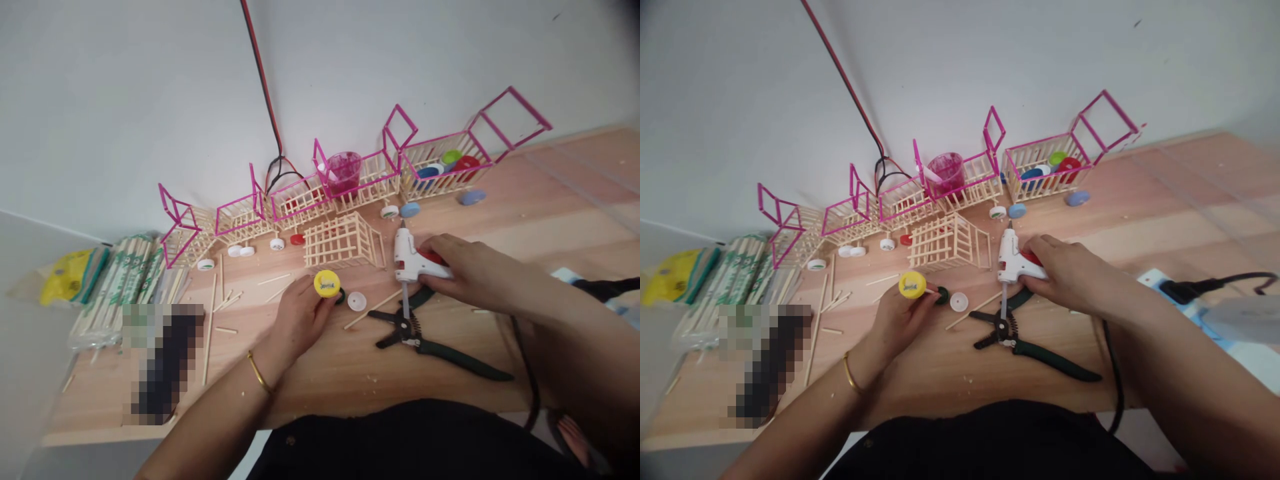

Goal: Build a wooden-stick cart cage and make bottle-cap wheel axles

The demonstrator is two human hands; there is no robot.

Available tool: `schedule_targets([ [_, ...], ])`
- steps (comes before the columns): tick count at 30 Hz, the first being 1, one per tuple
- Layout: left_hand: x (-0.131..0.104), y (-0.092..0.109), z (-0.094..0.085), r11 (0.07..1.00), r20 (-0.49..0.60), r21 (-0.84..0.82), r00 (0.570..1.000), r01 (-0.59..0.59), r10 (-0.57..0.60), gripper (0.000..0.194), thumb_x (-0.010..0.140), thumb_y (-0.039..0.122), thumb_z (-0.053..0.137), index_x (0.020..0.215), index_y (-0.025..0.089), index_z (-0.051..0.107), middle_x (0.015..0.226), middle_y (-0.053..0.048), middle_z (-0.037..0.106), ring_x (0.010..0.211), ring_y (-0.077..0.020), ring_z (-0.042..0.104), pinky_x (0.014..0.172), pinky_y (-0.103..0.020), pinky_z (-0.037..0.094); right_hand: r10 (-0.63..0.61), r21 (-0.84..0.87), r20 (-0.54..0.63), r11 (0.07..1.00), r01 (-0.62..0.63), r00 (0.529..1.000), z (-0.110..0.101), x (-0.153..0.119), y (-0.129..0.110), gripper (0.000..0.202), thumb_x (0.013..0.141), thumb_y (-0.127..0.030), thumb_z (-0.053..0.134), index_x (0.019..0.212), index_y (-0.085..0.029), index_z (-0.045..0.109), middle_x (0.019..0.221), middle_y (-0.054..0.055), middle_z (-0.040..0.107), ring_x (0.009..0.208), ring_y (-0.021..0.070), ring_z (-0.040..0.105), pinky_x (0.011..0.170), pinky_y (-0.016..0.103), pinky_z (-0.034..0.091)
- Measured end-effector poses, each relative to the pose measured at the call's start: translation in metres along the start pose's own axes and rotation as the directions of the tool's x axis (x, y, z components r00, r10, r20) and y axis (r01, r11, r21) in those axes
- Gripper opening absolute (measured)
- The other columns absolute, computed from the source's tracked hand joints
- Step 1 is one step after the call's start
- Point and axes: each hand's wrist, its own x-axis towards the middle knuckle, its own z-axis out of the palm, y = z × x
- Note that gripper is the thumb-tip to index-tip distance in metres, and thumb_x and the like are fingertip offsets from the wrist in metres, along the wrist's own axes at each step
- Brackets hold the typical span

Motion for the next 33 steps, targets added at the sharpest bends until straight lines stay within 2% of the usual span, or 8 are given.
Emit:
schedule_targets([
  [6, 0.001, 0.001, -0.001, 1.000, -0.002, 0.003, 1.000, -0.004, 0.004, 0.009, 0.087, 0.023, 0.055, 0.086, 0.018, 0.063, 0.083, -0.006, 0.068, 0.077, -0.0171, 0.063, 0.070, -0.031, 0.052, 0.021, -0.066, -0.004, 0.998, -0.021, 1.000, -0.001, -0.003, 0.003, 0.033, 0.083, -0.045, 0.051, 0.103, -0.019, 0.048, 0.099, 0.012, 0.056, 0.076, 0.0247, 0.059, 0.065, 0.035, 0.043],
  [13, 0.002, 0.001, -0.001, 1.000, 0.009, -0.002, 1.000, 0.015, -0.015, 0.010, 0.087, 0.024, 0.055, 0.086, 0.017, 0.063, 0.082, -0.006, 0.068, 0.076, -0.0175, 0.063, 0.069, -0.032, 0.052, 0.032, 0.014, -0.047, 0.999, -0.032, 0.998, 0.001, -0.007, 0.012, 0.044, 0.080, -0.052, 0.056, 0.111, -0.022, 0.047, 0.107, 0.009, 0.054, 0.083, 0.0246, 0.061, 0.072, 0.038, 0.048],
  [20, 0.001, 0.001, -0.001, 1.000, 0.002, -0.001, 1.000, 0.007, -0.007, 0.009, 0.087, 0.023, 0.055, 0.086, 0.017, 0.062, 0.082, -0.006, 0.068, 0.076, -0.0174, 0.064, 0.069, -0.031, 0.052, 0.009, 0.100, -0.055, 0.995, -0.003, 0.998, -0.007, -0.008, 0.009, 0.043, 0.081, -0.046, 0.058, 0.114, -0.020, 0.047, 0.107, 0.012, 0.054, 0.080, 0.0224, 0.063, 0.071, 0.037, 0.049],
  [24, 0.001, 0.001, 0.000, 1.000, 0.002, 0.008, 1.000, 0.001, -0.001, 0.011, 0.087, 0.024, 0.055, 0.086, 0.017, 0.062, 0.081, -0.005, 0.068, 0.075, -0.0172, 0.063, 0.069, -0.031, 0.052, -0.022, 0.095, -0.154, 0.995, 0.037, 0.988, -0.007, -0.005, 0.008, 0.043, 0.080, -0.046, 0.059, 0.112, -0.020, 0.050, 0.102, 0.011, 0.057, 0.077, 0.0227, 0.062, 0.067, 0.036, 0.048],
  [29, 0.000, 0.001, 0.000, 1.000, 0.013, -0.005, 1.000, 0.008, -0.008, 0.010, 0.087, 0.023, 0.055, 0.086, 0.017, 0.063, 0.083, -0.005, 0.068, 0.077, -0.0172, 0.063, 0.070, -0.031, 0.052, -0.114, 0.083, -0.391, 0.984, 0.158, 0.913, -0.001, 0.001, 0.006, 0.038, 0.080, -0.048, 0.059, 0.105, -0.020, 0.056, 0.083, 0.004, 0.057, 0.070, 0.0197, 0.056, 0.063, 0.033, 0.046],
  [33, 0.000, 0.001, -0.001, 1.000, 0.011, -0.003, 1.000, 0.010, -0.010, 0.010, 0.087, 0.024, 0.055, 0.085, 0.017, 0.062, 0.082, -0.006, 0.068, 0.077, -0.0174, 0.063, 0.070, -0.031, 0.052, -0.158, 0.084, -0.439, 0.973, 0.216, 0.884, -0.003, 0.003, -0.002, 0.032, 0.083, -0.043, 0.056, 0.101, -0.016, 0.057, 0.080, 0.005, 0.057, 0.070, 0.0192, 0.057, 0.063, 0.031, 0.046],
])
